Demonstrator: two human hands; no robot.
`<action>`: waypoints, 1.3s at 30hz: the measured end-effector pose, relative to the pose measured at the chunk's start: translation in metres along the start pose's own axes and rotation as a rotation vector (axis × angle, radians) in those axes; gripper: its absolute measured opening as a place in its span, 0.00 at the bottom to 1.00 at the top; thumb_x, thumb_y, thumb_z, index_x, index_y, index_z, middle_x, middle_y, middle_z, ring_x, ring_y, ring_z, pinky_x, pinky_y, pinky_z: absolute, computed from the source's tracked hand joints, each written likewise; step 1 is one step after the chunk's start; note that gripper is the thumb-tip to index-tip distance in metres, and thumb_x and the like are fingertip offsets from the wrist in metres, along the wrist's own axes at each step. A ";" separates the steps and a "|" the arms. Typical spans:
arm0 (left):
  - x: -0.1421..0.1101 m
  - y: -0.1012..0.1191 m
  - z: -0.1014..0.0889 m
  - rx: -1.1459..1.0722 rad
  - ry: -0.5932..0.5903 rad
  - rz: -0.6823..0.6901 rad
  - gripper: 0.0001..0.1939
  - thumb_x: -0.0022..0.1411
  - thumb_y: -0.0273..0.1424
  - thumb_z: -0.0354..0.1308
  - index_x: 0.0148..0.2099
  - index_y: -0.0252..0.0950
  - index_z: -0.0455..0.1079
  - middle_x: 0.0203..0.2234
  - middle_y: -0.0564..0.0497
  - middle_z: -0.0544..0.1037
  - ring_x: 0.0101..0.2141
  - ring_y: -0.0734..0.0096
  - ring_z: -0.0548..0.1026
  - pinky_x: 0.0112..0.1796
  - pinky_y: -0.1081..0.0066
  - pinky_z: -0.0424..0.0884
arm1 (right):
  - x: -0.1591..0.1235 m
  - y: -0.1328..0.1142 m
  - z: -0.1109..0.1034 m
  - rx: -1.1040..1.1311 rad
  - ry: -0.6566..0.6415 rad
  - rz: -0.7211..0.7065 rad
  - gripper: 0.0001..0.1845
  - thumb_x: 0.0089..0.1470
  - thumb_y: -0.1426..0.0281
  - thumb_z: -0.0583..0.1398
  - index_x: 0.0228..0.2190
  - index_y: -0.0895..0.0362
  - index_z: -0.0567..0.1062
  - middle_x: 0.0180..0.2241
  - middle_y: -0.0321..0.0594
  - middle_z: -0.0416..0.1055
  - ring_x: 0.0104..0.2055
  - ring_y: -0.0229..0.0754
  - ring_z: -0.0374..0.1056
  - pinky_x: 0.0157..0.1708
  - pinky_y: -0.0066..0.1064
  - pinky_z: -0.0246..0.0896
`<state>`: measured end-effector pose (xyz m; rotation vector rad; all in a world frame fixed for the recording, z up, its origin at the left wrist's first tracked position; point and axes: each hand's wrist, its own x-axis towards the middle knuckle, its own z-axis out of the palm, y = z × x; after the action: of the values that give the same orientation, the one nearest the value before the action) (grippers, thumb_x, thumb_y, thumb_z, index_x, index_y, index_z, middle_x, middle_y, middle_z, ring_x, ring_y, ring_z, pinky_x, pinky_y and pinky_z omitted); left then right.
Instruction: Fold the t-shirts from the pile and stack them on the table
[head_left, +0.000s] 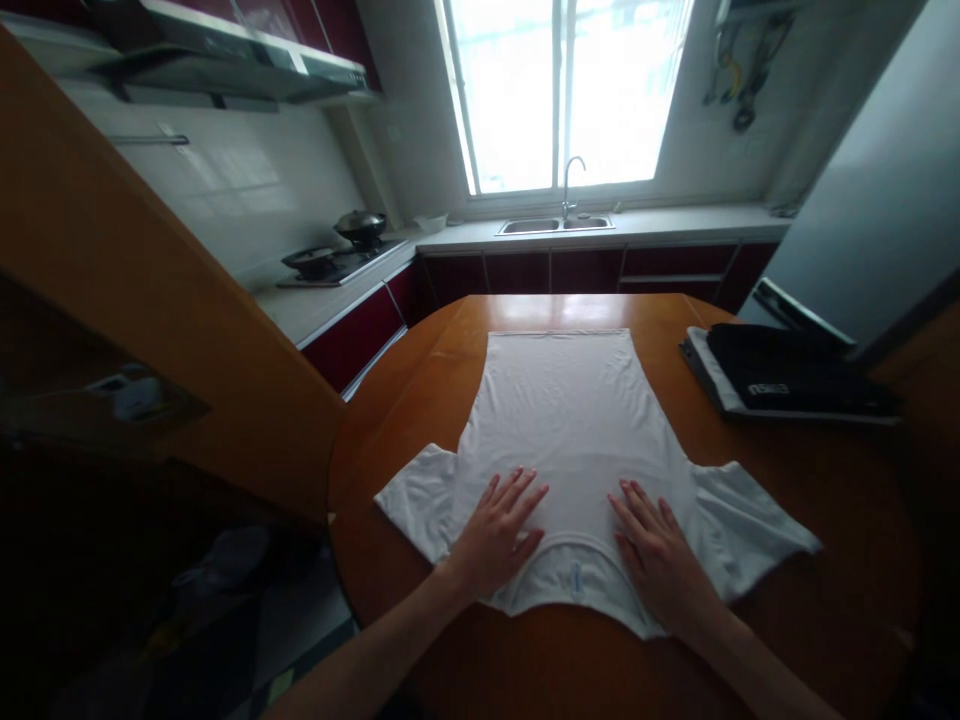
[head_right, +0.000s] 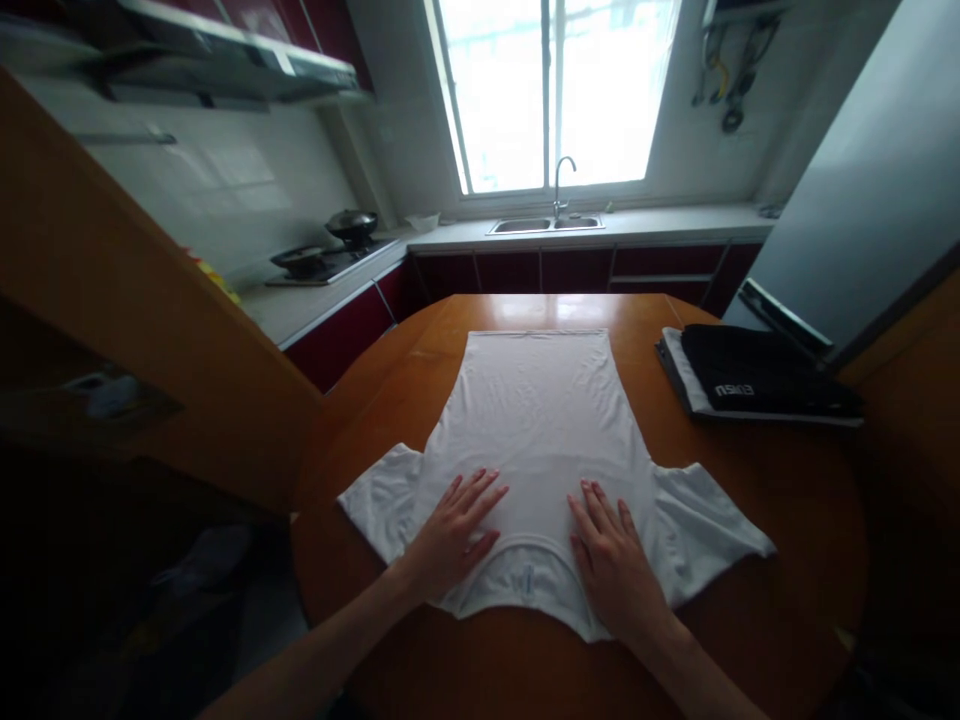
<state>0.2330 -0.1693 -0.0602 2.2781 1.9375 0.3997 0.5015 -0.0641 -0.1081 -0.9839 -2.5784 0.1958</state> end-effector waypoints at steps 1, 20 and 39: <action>0.000 0.000 0.000 0.004 -0.010 0.027 0.30 0.71 0.38 0.53 0.72 0.44 0.54 0.71 0.46 0.56 0.70 0.53 0.51 0.66 0.43 0.50 | 0.000 -0.001 -0.002 0.005 -0.007 -0.001 0.27 0.67 0.69 0.49 0.65 0.56 0.64 0.70 0.48 0.54 0.73 0.50 0.46 0.68 0.55 0.47; -0.059 0.027 -0.022 -0.117 -0.030 0.331 0.20 0.69 0.35 0.58 0.62 0.48 0.71 0.67 0.49 0.62 0.68 0.52 0.55 0.64 0.51 0.59 | -0.044 -0.021 -0.064 0.225 -0.151 -0.303 0.19 0.66 0.66 0.57 0.57 0.48 0.74 0.69 0.41 0.55 0.73 0.51 0.44 0.69 0.56 0.43; -0.088 0.000 -0.030 -0.053 -0.036 0.159 0.26 0.72 0.33 0.53 0.69 0.48 0.60 0.67 0.49 0.63 0.68 0.58 0.58 0.66 0.49 0.54 | -0.054 -0.017 -0.059 0.258 0.062 -0.150 0.16 0.66 0.68 0.55 0.52 0.50 0.77 0.62 0.43 0.67 0.67 0.50 0.58 0.66 0.51 0.54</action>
<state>0.2119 -0.2575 -0.0423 2.3969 1.7141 0.4185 0.5516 -0.1128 -0.0655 -0.6898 -2.4791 0.4373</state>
